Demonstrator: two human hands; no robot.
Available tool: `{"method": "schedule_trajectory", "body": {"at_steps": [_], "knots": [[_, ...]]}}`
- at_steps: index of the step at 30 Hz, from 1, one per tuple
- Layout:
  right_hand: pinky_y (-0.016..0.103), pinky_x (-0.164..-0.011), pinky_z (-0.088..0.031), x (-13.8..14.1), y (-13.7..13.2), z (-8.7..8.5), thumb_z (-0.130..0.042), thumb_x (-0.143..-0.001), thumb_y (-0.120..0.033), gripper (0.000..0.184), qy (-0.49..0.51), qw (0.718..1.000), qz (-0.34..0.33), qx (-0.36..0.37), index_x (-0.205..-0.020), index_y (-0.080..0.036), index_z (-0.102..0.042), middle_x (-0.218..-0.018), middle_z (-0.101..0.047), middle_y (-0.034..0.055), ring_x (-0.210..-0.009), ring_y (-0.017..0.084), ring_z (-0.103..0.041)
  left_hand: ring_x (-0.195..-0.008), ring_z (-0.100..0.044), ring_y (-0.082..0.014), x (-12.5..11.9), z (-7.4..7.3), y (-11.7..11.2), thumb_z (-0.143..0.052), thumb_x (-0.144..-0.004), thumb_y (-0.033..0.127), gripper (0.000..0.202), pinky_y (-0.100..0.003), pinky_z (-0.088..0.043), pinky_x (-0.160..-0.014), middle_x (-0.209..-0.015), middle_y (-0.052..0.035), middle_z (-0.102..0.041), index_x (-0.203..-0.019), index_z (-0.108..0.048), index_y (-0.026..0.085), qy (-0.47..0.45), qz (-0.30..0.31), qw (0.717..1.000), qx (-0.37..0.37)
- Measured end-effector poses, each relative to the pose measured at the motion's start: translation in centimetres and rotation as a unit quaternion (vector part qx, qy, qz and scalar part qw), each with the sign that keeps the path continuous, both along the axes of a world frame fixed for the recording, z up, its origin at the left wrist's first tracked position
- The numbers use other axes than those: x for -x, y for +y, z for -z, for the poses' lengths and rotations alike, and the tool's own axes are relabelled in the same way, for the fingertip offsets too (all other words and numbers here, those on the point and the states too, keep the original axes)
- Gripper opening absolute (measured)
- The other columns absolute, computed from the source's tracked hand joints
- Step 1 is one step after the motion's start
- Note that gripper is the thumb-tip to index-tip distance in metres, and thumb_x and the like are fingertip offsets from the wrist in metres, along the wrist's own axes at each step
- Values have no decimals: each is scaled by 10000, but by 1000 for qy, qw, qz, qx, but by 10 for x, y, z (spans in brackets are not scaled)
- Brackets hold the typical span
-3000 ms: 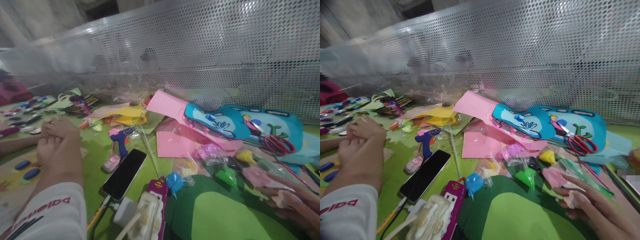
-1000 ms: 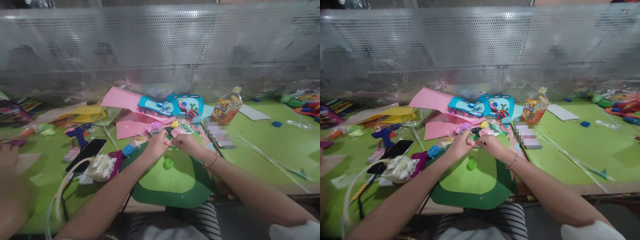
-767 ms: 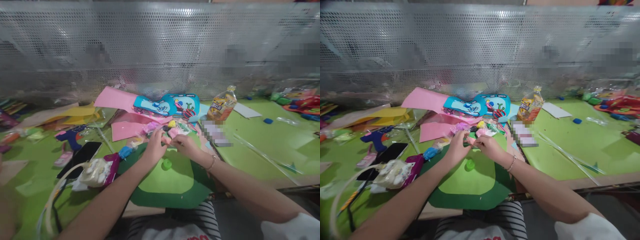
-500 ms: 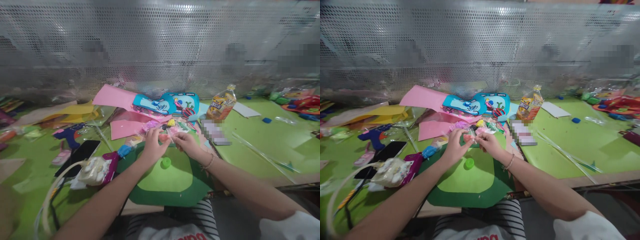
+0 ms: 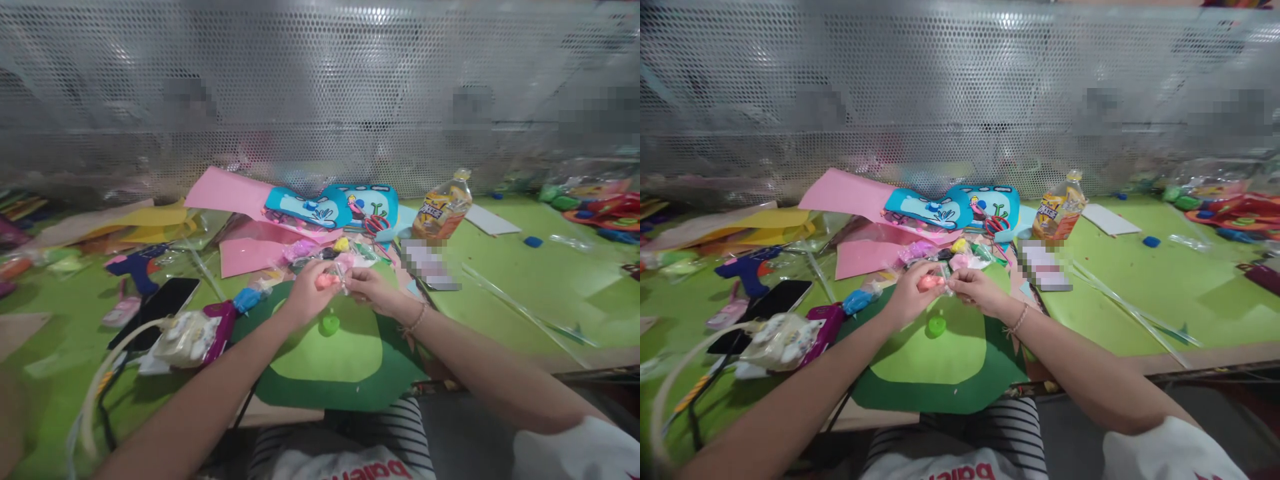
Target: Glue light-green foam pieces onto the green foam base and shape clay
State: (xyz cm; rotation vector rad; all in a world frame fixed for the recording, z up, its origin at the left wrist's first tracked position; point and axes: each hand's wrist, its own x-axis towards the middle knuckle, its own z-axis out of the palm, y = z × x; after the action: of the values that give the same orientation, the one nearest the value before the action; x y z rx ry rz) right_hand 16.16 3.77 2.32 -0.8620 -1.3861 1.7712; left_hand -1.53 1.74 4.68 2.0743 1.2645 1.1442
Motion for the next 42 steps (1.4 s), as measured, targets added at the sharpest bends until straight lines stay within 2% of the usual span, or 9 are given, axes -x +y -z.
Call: {"method": "schedule_trajectory", "body": {"at_steps": [6,11,18,23,28,33,35,39,42], "knots": [[188,-368,-164,5,-2,-2,-707,-658,-459,354,-73,995,40,-58,-641,-169,-505,-473,-369,-87,-373,29,-265,-1149,-474,-233,0,11,-1,-601,-772,324,478,-371,-405,-960,-1210,-113,-480,-1206,-445,198,-7,31,999,1],[215,-428,-231,11,-7,-3,-652,-709,-450,314,-162,955,96,-229,-636,-181,-507,-516,-410,-58,-453,67,-322,-1000,-495,-218,0,12,-1,-608,-744,322,261,-357,-410,-871,-983,-72,-510,-930,-484,186,-3,-133,989,-62],[250,-530,-314,13,-12,2,-598,-795,-423,304,-178,904,107,-372,-642,-197,-463,-628,-477,-10,-576,114,-408,-526,-376,-106,-3,0,-8,-397,-860,291,310,-247,-256,-520,-523,38,-378,-571,-378,179,45,1,996,80],[238,-506,-284,11,-14,-3,-558,-826,-427,284,-146,931,67,-328,-684,-191,-489,-598,-431,-33,-538,98,-369,-544,-379,-101,-5,2,-9,-387,-850,262,251,-233,-267,-523,-566,37,-416,-616,-413,176,-9,22,995,97],[214,-415,-196,11,-17,-8,-537,-824,-451,316,-51,984,-5,-172,-658,-193,-459,-491,-318,-79,-410,64,-260,-548,-385,-99,-1,5,-7,-401,-845,286,263,-232,-282,-541,-575,30,-440,-617,-460,167,-70,82,989,102],[202,-389,-159,14,-15,-6,-510,-824,-414,288,32,990,64,-120,-665,-209,-385,-505,-288,-88,-384,52,-197,-523,-328,-89,-2,5,-6,-425,-807,267,229,-226,-271,-534,-543,46,-372,-599,-431,172,-202,89,967,128],[208,-402,-204,11,-13,-5,-504,-828,-351,255,-44,966,103,-234,-649,-205,-396,-524,-333,-68,-410,64,-262,-527,-312,-88,-1,5,-6,-424,-799,257,227,-227,-261,-534,-542,47,-351,-589,-420,171,-195,86,970,117],[219,-446,-302,1,-10,-3,-535,-812,-210,22,-193,848,136,-475,-811,-204,-514,-674,-488,-20,-489,81,-382,-538,-299,-87,-1,4,-9,-419,-803,250,232,-233,-239,-531,-556,44,-325,-587,-411,168,-128,70,987,68],[257,-575,-436,-3,-8,-4,-509,-840,-162,141,-209,766,122,-595,-954,-224,-564,-881,-544,49,-680,125,-524,-533,-287,-85,-2,4,-12,-417,-824,266,248,-238,-224,-525,-558,44,-311,-597,-418,165,-93,60,992,53]]}}
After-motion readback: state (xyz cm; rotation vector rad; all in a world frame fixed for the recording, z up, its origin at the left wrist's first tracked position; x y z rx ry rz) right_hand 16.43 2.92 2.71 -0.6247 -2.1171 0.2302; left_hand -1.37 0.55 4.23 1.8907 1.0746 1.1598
